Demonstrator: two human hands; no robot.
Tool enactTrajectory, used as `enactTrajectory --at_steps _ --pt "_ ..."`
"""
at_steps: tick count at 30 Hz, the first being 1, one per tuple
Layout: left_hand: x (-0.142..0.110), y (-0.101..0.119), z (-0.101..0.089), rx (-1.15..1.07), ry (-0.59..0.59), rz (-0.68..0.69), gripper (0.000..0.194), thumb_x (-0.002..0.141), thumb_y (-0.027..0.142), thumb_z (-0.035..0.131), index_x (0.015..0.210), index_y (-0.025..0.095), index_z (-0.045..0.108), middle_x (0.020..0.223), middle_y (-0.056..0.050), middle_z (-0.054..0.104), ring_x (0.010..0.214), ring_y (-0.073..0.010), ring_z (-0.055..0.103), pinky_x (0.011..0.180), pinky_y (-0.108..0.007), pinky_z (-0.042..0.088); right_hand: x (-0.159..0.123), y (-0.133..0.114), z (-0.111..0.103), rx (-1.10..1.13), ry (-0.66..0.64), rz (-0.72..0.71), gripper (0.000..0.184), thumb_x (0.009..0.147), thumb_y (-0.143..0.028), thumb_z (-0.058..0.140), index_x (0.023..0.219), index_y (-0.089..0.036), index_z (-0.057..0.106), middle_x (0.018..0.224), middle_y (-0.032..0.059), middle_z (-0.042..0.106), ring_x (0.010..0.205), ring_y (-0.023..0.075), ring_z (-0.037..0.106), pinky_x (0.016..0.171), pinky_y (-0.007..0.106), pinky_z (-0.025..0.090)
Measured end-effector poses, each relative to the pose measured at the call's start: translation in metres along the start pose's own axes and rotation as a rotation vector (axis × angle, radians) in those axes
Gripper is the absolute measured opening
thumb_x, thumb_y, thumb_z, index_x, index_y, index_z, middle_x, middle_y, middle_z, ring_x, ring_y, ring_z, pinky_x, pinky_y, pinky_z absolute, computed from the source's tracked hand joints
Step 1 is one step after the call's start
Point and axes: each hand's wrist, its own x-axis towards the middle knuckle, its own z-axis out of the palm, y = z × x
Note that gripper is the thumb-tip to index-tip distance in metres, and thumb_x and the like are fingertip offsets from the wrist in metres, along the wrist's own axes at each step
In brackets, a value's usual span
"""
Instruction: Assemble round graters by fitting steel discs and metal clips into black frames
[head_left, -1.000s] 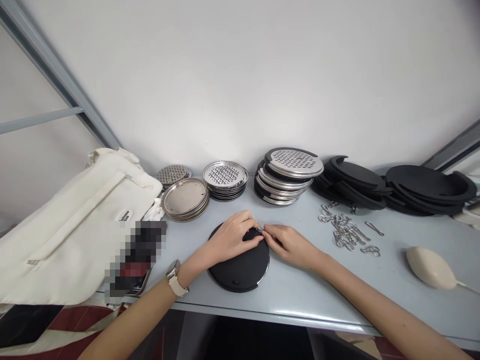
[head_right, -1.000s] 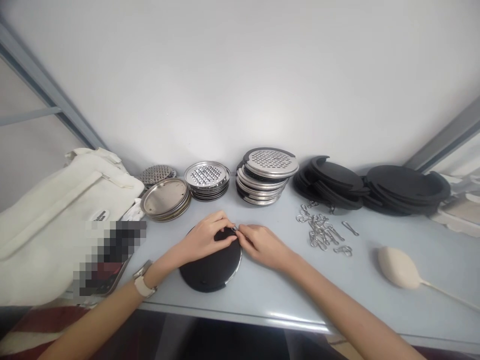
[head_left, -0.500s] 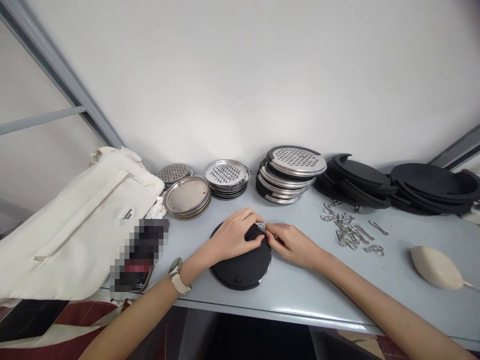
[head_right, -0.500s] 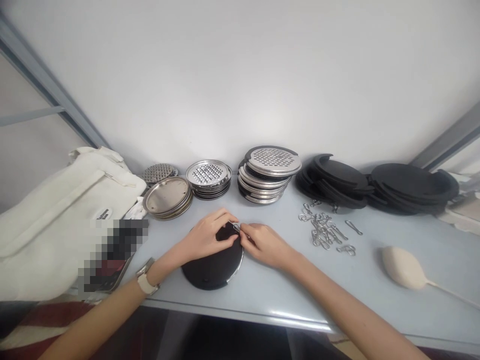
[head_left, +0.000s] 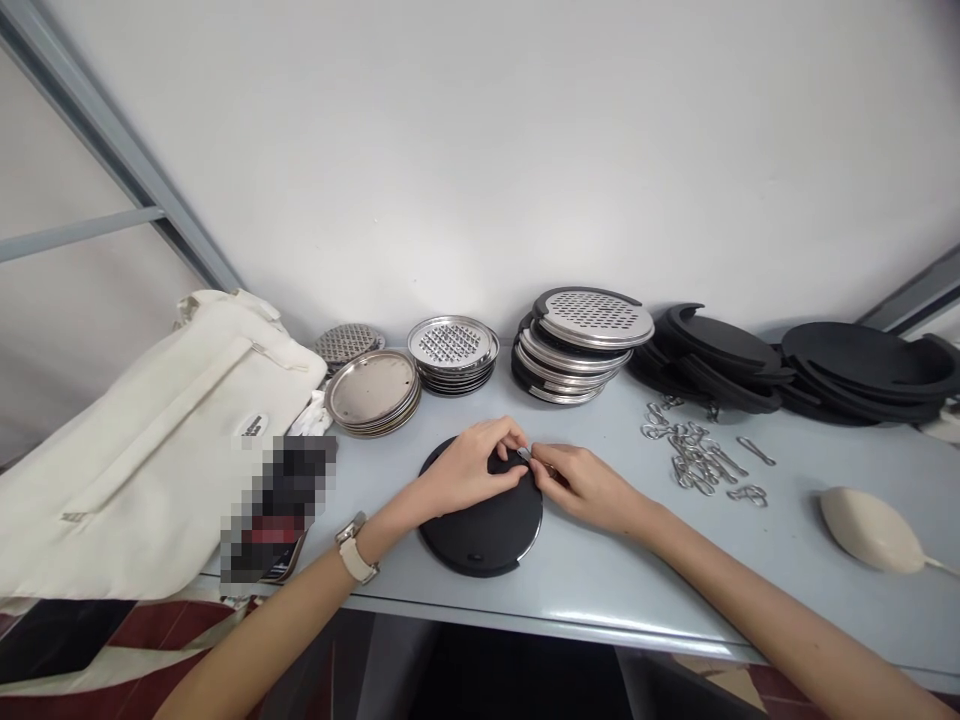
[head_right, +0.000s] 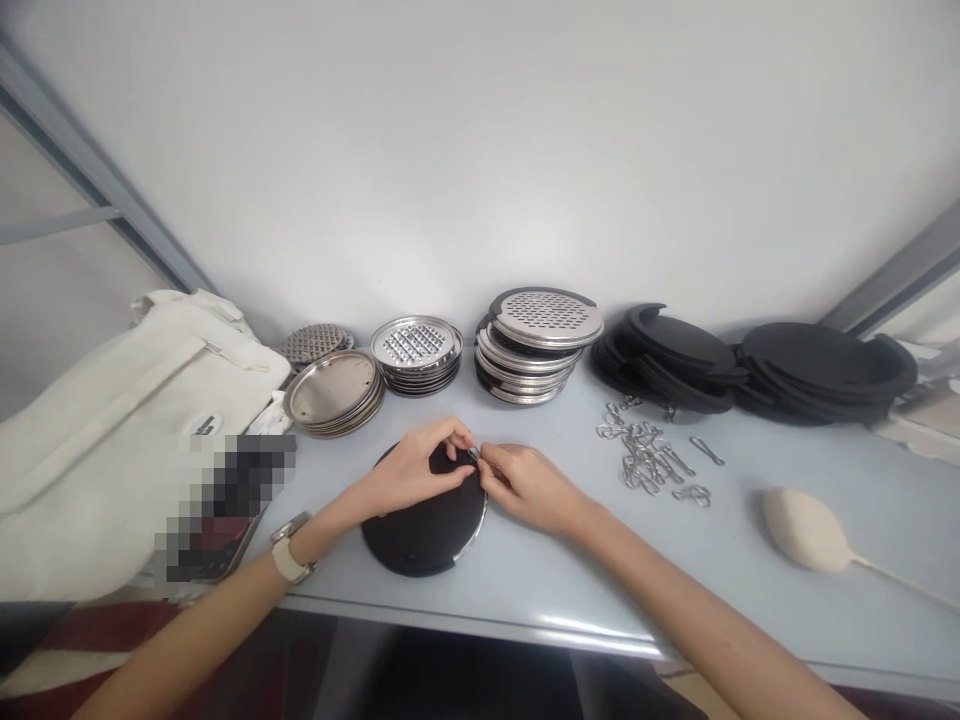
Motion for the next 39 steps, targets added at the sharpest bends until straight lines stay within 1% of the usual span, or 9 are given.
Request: enactTrajectory --at_steps 4,9,15,22,26,32,36,39 --pt "0.0017 -0.0012 -0.0005 -0.067 -0.003 -0.026 0.018 0.078 0.021 0.060 0.095 0.019 0.054 0.092 -0.001 0.062 0.078 -0.0123 0.056 0.074 -0.025 0.045 -0.0006 0.0014 0.0010 0.045 -0.005 0.013 0.023 0.095 -0.028 0.034 0.075 -0.020 0.042 0.063 -0.0028 0.046 0.055 0.0103 0.040 0.055 0.024 0.031" --pt "0.0015 -0.0026 -0.0005 -0.098 -0.016 -0.046 0.021 0.075 0.021 0.062 0.095 0.019 0.055 0.093 -0.001 0.062 0.078 -0.0123 0.056 0.074 -0.025 0.046 -0.0006 0.0013 0.0010 0.075 -0.005 0.017 0.024 0.095 -0.028 0.032 0.073 -0.020 0.040 0.063 -0.0031 0.044 0.055 0.0104 0.039 0.055 0.023 0.030" --pt "0.0002 -0.0033 -0.0003 -0.110 -0.030 -0.033 0.022 0.076 0.020 0.061 0.096 0.020 0.055 0.093 0.000 0.061 0.079 -0.0120 0.055 0.074 -0.024 0.045 0.0001 0.0016 0.0013 0.088 -0.010 0.008 0.023 0.094 -0.025 0.032 0.072 -0.020 0.039 0.063 -0.0034 0.043 0.055 0.0101 0.037 0.055 0.023 0.029" --pt "-0.0010 0.0000 -0.0023 -0.081 -0.043 -0.029 0.024 0.076 0.020 0.060 0.099 0.019 0.054 0.099 -0.002 0.060 0.081 -0.0131 0.054 0.077 -0.027 0.045 -0.0013 0.0047 0.0025 0.079 0.003 0.024 0.024 0.094 -0.026 0.033 0.071 -0.020 0.038 0.062 -0.0040 0.042 0.054 0.0098 0.037 0.055 0.023 0.029" --pt "-0.0014 0.0000 -0.0024 -0.048 -0.040 -0.027 0.026 0.077 0.021 0.060 0.102 0.019 0.053 0.103 -0.003 0.058 0.083 -0.0135 0.054 0.079 -0.028 0.045 -0.0007 0.0044 0.0021 0.061 -0.002 -0.003 0.023 0.095 -0.026 0.033 0.074 -0.020 0.040 0.064 -0.0030 0.045 0.056 0.0102 0.039 0.057 0.024 0.030" --pt "-0.0018 0.0003 -0.0024 0.002 -0.033 -0.007 0.026 0.077 0.021 0.060 0.103 0.020 0.055 0.102 -0.001 0.059 0.075 -0.0115 0.051 0.075 -0.026 0.043 -0.0003 0.0021 0.0012 0.026 -0.005 -0.039 0.022 0.095 -0.027 0.032 0.077 -0.020 0.041 0.067 -0.0018 0.048 0.058 0.0112 0.041 0.058 0.025 0.031" --pt "-0.0010 0.0002 -0.0016 -0.004 -0.036 0.021 0.031 0.078 0.019 0.059 0.108 0.022 0.056 0.100 0.001 0.062 0.072 -0.0104 0.050 0.074 -0.025 0.043 -0.0018 0.0014 0.0009 0.024 0.010 -0.053 0.021 0.095 -0.026 0.032 0.078 -0.020 0.042 0.067 -0.0016 0.049 0.059 0.0116 0.042 0.058 0.025 0.031" --pt "0.0000 -0.0005 -0.0012 -0.044 -0.038 -0.018 0.035 0.077 0.019 0.061 0.111 0.023 0.055 0.098 0.002 0.064 0.071 -0.0100 0.051 0.071 -0.023 0.044 -0.0019 0.0026 0.0016 0.011 0.013 -0.037 0.023 0.095 -0.027 0.033 0.075 -0.020 0.040 0.065 -0.0019 0.047 0.057 0.0114 0.041 0.057 0.025 0.030"
